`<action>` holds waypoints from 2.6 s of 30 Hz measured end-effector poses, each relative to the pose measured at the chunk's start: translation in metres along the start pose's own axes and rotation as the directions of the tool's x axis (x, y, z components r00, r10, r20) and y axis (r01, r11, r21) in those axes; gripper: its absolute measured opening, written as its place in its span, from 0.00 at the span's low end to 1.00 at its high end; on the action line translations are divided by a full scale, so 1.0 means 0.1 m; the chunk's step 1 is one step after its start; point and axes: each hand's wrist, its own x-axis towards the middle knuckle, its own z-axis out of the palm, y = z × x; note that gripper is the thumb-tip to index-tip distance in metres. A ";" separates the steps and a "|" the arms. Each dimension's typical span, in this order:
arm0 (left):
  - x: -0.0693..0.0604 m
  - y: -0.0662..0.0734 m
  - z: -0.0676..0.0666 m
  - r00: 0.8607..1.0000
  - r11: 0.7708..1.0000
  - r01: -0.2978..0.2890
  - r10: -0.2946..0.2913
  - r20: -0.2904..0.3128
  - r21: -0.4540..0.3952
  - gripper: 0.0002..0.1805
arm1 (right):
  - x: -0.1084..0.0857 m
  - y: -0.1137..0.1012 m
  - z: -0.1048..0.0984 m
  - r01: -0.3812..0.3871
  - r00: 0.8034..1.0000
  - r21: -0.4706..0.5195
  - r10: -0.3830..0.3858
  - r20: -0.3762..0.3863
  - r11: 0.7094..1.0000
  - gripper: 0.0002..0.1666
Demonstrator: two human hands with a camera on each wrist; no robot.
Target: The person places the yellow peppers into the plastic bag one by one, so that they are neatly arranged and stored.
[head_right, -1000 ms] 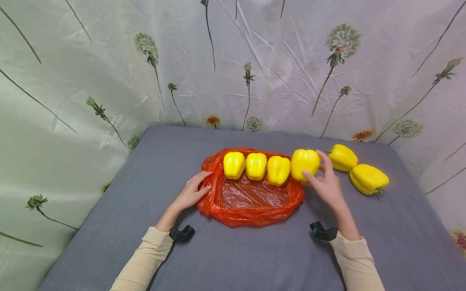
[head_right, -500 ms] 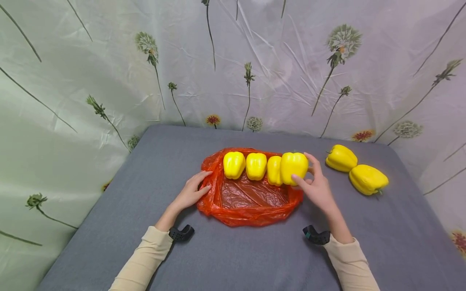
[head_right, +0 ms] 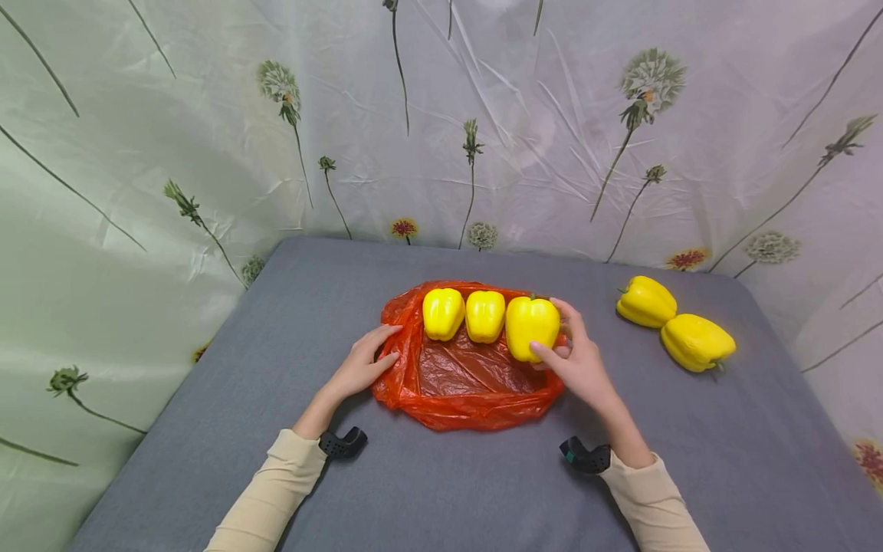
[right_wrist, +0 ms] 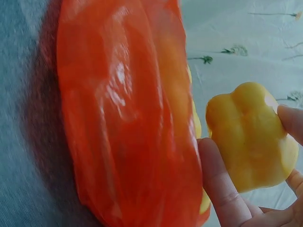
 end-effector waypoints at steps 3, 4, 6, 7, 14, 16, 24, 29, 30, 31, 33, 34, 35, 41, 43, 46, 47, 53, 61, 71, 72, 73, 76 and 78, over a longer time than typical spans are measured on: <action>0.01 0.00 0.00 1.000 1.000 -0.002 0.002 0.001 0.001 0.28 | 0.00 -0.02 0.05 0.004 1.000 0.011 -0.004 0.024 1.000 0.45; 0.01 0.00 0.00 1.000 1.000 -0.003 0.003 0.002 0.001 0.28 | 0.00 -0.02 0.07 0.005 0.999 0.016 -0.006 0.034 1.000 0.46; 0.02 -0.01 0.00 1.000 1.000 -0.005 0.005 0.002 0.001 0.28 | 0.00 -0.03 0.10 0.003 0.999 0.017 -0.004 0.052 1.000 0.46; 0.02 -0.01 0.00 1.000 1.000 -0.007 0.007 0.002 0.000 0.28 | 0.00 -0.04 0.12 0.000 0.998 0.018 -0.001 0.061 1.000 0.46; 0.01 -0.01 0.00 1.000 1.000 -0.013 0.013 -0.005 0.004 0.28 | -0.01 -0.06 0.24 -0.035 0.995 0.004 0.035 0.098 0.999 0.46; 0.01 -0.02 0.00 1.000 1.000 -0.014 0.014 -0.005 0.005 0.27 | -0.01 -0.05 0.28 -0.049 0.993 -0.009 0.049 0.107 0.999 0.46; 0.00 -0.01 0.00 1.000 1.000 -0.009 0.009 0.003 -0.001 0.27 | -0.03 -0.02 0.52 -0.104 0.982 -0.046 0.110 0.152 0.993 0.45; 0.00 -0.01 0.00 1.000 1.000 -0.005 0.005 0.005 0.003 0.27 | -0.04 -0.02 0.63 -0.089 0.979 -0.029 0.093 0.181 0.996 0.46; 0.00 0.00 0.00 1.000 1.000 -0.005 0.005 0.006 0.003 0.28 | -0.04 -0.03 0.65 -0.091 0.978 -0.029 0.095 0.186 0.995 0.46; 0.00 0.00 0.00 1.000 1.000 -0.004 0.004 0.006 0.003 0.28 | -0.04 -0.03 0.67 -0.089 0.977 -0.026 0.093 0.192 0.996 0.46; 0.00 0.00 -0.01 1.000 1.000 -0.005 0.005 0.005 0.002 0.28 | -0.04 -0.03 0.70 -0.096 0.976 -0.029 0.100 0.194 0.995 0.45; -0.01 0.00 -0.01 1.000 1.000 -0.006 0.006 0.004 0.003 0.28 | -0.04 -0.03 0.71 -0.097 0.976 -0.031 0.102 0.194 0.995 0.45; -0.01 0.00 -0.01 1.000 1.000 -0.006 0.006 0.003 0.004 0.27 | -0.03 -0.04 0.73 -0.099 0.975 -0.035 0.104 0.195 0.995 0.45; 0.00 -0.01 -0.01 1.000 1.000 -0.012 0.012 0.000 0.009 0.27 | 0.00 -0.04 0.84 -0.101 0.974 -0.049 0.109 0.198 0.994 0.45; 0.01 -0.01 -0.01 1.000 1.000 -0.012 0.012 0.000 0.011 0.27 | 0.00 -0.04 0.89 -0.110 0.974 -0.061 0.120 0.194 0.992 0.45; 0.01 -0.01 0.00 1.000 1.000 -0.010 0.010 0.003 0.013 0.27 | 0.01 -0.04 0.96 -0.111 0.975 -0.073 0.123 0.187 0.991 0.45; 0.01 0.00 0.00 1.000 1.000 -0.014 0.014 -0.002 0.011 0.27 | 0.01 -0.05 0.98 -0.108 0.976 -0.076 0.121 0.181 0.991 0.45; 0.00 0.01 0.00 0.999 1.000 -0.029 0.029 -0.019 0.002 0.27 | 0.05 -0.06 1.06 -0.054 0.986 -0.110 0.071 0.154 0.992 0.45; -0.01 0.02 0.00 1.000 1.000 -0.029 0.028 -0.013 -0.008 0.26 | 0.04 -0.07 1.09 0.004 0.989 -0.168 0.020 0.145 0.986 0.44; 0.00 0.00 -0.01 1.000 1.000 -0.015 0.015 0.009 -0.003 0.27 | 0.02 -0.10 1.14 -0.003 0.981 -0.089 0.020 0.191 0.996 0.45; 0.00 0.00 -0.01 1.000 1.000 -0.014 0.014 0.009 -0.003 0.28 | 0.02 -0.10 1.15 0.001 0.980 -0.081 0.015 0.197 0.997 0.46; 0.00 0.00 -0.01 1.000 1.000 -0.013 0.013 0.009 -0.003 0.28 | 0.02 -0.10 1.15 0.001 0.979 -0.077 0.015 0.202 0.997 0.46; 0.00 0.00 -0.01 1.000 1.000 -0.008 0.008 0.012 -0.003 0.28 | 0.01 -0.12 1.17 0.003 0.977 -0.072 0.012 0.211 0.997 0.45; 0.00 0.00 -0.01 1.000 1.000 -0.006 0.006 0.014 -0.002 0.28 | 0.01 -0.13 1.18 0.001 0.977 -0.071 0.015 0.214 0.997 0.45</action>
